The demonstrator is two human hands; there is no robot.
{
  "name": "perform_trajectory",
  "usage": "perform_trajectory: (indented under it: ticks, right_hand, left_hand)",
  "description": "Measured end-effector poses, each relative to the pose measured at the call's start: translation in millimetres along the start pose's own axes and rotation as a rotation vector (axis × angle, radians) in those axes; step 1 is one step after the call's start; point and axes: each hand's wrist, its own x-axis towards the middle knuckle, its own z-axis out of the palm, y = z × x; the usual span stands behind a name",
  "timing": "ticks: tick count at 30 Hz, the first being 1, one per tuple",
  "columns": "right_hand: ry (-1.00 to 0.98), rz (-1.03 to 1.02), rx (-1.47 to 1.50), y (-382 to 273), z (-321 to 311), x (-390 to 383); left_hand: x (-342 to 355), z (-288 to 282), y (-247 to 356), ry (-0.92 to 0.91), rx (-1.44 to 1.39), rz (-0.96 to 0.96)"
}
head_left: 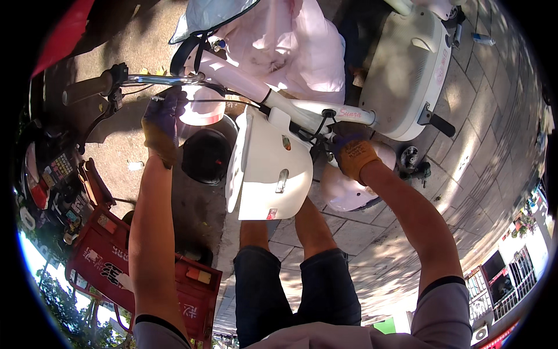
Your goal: The person puts on work gloves and uses a wrench to tighten bolts on the handlebar stem of a white electric scooter. They then use a screwdriver to adjust components on the scooter's front panel and handlebar area.
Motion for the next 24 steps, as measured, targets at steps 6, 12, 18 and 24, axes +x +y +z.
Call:
perform_trajectory:
  ticks: [6,12,18,24]
  right_hand:
    - [-0.090,0.184,0.078,-52.4,14.3,3.7]
    - [-0.112,-0.016,-0.114,61.6,-13.5,-37.9]
    - [-0.149,-0.053,-0.442,-28.2,7.5,-36.3]
    - [-0.099,0.076,-0.270,-82.0,25.6,-25.0]
  left_hand:
    - [-11.1,46.2,-0.3,0.106,0.006,-0.071]
    - [-1.4,49.7,10.4,-0.054,0.035,-0.105]
    - [-31.4,77.9,10.6,-0.042,-0.114,-0.464]
    - [-71.8,85.3,-5.2,-0.088,0.085,-0.429]
